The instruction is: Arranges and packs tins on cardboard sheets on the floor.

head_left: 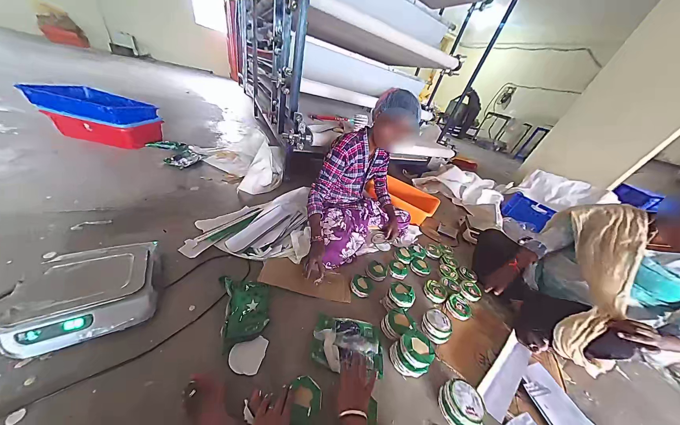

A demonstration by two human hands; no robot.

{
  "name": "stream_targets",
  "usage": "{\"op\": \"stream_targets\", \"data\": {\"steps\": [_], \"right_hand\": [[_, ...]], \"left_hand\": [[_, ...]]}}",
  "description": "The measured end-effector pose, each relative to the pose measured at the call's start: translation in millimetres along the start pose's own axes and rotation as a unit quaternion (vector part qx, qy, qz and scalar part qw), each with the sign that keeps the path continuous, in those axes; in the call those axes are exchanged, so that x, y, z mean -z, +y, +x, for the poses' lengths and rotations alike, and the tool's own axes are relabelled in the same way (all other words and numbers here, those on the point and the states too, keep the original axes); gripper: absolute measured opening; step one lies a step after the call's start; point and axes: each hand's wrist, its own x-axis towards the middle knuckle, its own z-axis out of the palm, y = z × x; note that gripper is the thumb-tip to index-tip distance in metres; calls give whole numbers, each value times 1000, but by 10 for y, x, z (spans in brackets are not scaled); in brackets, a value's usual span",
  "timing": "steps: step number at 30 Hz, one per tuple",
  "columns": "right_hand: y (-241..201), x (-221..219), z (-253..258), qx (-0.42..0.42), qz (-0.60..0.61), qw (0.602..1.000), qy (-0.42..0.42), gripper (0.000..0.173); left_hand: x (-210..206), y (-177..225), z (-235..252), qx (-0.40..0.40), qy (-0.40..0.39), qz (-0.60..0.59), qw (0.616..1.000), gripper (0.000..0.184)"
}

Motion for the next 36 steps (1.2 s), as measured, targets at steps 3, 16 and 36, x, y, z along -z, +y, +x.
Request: {"op": "stream_targets", "data": {"steps": [3, 16, 36], "right_hand": [[0, -92, 139, 55, -15, 996, 62, 44], [139, 326, 282, -21, 40, 998, 42, 32], [-364, 43, -606, 72, -23, 993, -94, 53]], "left_hand": [[-43, -7, 20, -13, 36, -4, 999, 79], [-208, -22, 50, -41, 160, 18, 986, 92], [-86, -9, -33, 44, 75, -23, 996, 70]]}}
